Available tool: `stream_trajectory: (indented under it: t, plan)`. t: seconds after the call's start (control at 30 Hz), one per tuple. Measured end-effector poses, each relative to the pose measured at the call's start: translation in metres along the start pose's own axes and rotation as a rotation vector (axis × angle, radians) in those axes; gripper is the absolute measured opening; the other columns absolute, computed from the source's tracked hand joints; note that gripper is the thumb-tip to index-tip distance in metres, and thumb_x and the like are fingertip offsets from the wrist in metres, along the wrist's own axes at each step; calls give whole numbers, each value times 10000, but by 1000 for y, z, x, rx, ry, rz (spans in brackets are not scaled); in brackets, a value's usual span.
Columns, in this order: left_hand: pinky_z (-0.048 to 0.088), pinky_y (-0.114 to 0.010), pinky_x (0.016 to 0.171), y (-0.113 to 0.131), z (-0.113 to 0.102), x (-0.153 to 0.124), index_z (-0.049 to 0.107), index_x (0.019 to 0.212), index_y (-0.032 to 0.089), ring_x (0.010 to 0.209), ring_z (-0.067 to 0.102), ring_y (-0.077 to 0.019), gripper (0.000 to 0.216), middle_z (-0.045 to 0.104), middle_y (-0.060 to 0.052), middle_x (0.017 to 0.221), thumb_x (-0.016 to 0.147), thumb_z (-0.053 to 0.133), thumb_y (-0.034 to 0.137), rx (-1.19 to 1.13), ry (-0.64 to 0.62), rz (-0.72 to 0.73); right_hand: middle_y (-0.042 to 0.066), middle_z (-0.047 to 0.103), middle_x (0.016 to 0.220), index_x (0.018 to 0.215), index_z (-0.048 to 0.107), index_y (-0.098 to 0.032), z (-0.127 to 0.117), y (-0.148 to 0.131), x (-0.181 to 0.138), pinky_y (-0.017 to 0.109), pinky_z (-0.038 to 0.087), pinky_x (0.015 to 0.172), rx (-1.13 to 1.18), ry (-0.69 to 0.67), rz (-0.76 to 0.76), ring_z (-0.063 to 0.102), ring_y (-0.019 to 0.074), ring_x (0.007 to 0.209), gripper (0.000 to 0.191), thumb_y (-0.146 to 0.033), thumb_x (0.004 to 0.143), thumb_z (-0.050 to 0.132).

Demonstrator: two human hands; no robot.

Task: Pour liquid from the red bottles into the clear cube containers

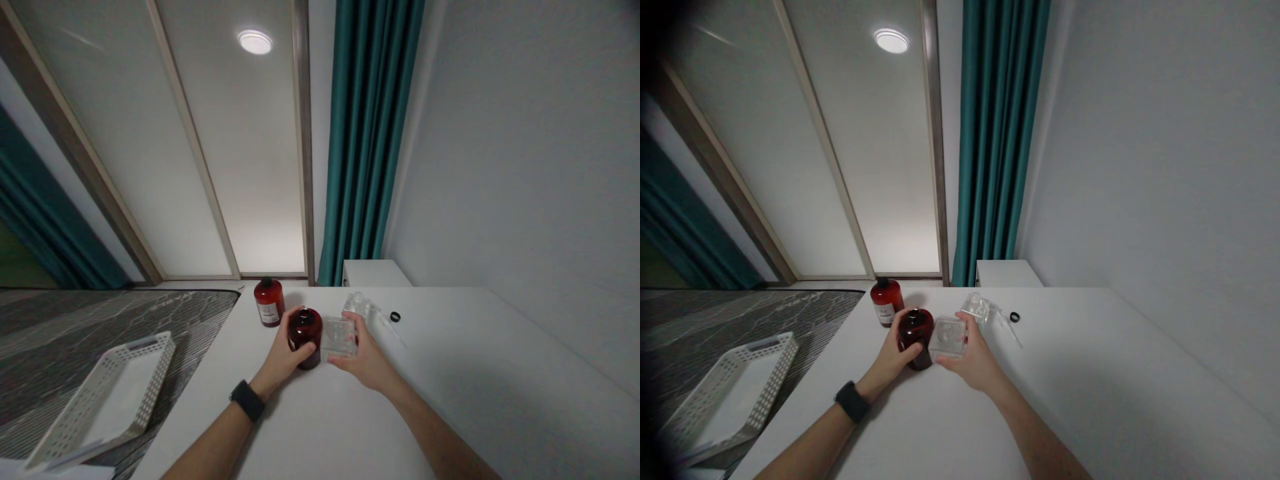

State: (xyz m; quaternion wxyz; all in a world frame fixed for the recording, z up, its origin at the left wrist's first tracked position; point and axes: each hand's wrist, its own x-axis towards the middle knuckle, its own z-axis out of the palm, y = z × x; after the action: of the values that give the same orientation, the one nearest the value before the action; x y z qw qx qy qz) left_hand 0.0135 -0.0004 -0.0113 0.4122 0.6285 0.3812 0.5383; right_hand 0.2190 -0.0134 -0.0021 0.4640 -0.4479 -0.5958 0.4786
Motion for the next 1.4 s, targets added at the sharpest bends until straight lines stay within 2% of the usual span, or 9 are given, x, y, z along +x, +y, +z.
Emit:
stream_trajectory:
  t: [0.13, 0.27, 0.37, 0.5, 0.7, 0.9, 1.03, 1.13, 1.4]
  plan:
    - [483, -470, 1009, 3, 5, 1, 444, 1263, 207, 1100, 631, -289, 740, 617, -96, 1213, 634, 823, 295, -31, 51, -23, 80, 605, 1163, 1293, 380, -228, 4, -2, -1, 373, 544, 829, 64, 12, 21, 635, 223, 956, 821, -222, 597, 815]
    - [498, -455, 992, 7, 8, 0, 461, 1248, 209, 1079, 644, -273, 696, 629, -86, 1196, 644, 802, 262, -19, 101, -11, 89, 605, 1187, 1316, 369, -229, 9, 2, -3, 388, 521, 897, 114, 23, -33, 634, 233, 1003, 809, -249, 638, 810]
    - [508, -450, 983, 13, 10, -1, 468, 1245, 210, 1066, 653, -266, 680, 641, -80, 1184, 644, 784, 243, -8, 100, -12, 112, 587, 1243, 1390, 307, -237, 13, 5, -6, 403, 515, 936, 185, 32, -63, 630, 253, 1067, 901, -328, 663, 830]
    - [520, -457, 971, 21, 8, 0, 480, 1247, 199, 1058, 663, -271, 638, 654, -89, 1179, 677, 757, 270, 66, 100, 3, 108, 625, 1178, 1453, 255, -237, 15, 3, -8, 430, 525, 935, 189, 45, -81, 654, 259, 1016, 968, -388, 689, 830]
    - [474, -515, 1033, 35, -21, 10, 470, 1367, 216, 1192, 607, -332, 781, 613, -140, 1316, 686, 822, 362, 545, -100, 215, 122, 606, 1242, 1508, 257, -250, 8, 5, -4, 438, 558, 909, 53, 62, -64, 643, 290, 1085, 993, -404, 703, 817]
    - [525, -507, 930, 53, -36, 19, 480, 1397, 238, 1094, 653, -357, 774, 646, -145, 1264, 721, 798, 439, 884, -302, 303, 123, 508, 1426, 1536, 272, -294, 5, 13, -2, 478, 543, 966, -39, 68, -117, 579, 312, 1227, 1018, -311, 686, 831]
    - [529, -514, 910, 51, -40, 19, 491, 1373, 228, 1073, 650, -366, 755, 646, -150, 1225, 722, 791, 464, 977, -368, 315, 127, 408, 1522, 1555, 243, -275, 5, 14, -1, 476, 533, 990, -66, 61, -107, 543, 310, 1268, 1045, -287, 686, 822]
    - [524, -513, 920, 44, -41, 14, 469, 1381, 224, 1103, 631, -367, 746, 622, -159, 1248, 746, 774, 467, 999, -350, 315, 121, 368, 1552, 1563, 222, -271, 6, 14, -2, 462, 523, 1008, -97, 54, -108, 490, 306, 1322, 1039, -276, 704, 806]
    - [543, -458, 871, 39, -42, 4, 483, 1364, 234, 1061, 647, -344, 726, 635, -140, 1192, 742, 769, 477, 960, -346, 342, 74, 447, 1454, 1563, 215, -304, 7, 11, -4, 473, 427, 1112, -233, 31, -156, 474, 284, 1334, 1025, -249, 714, 786]
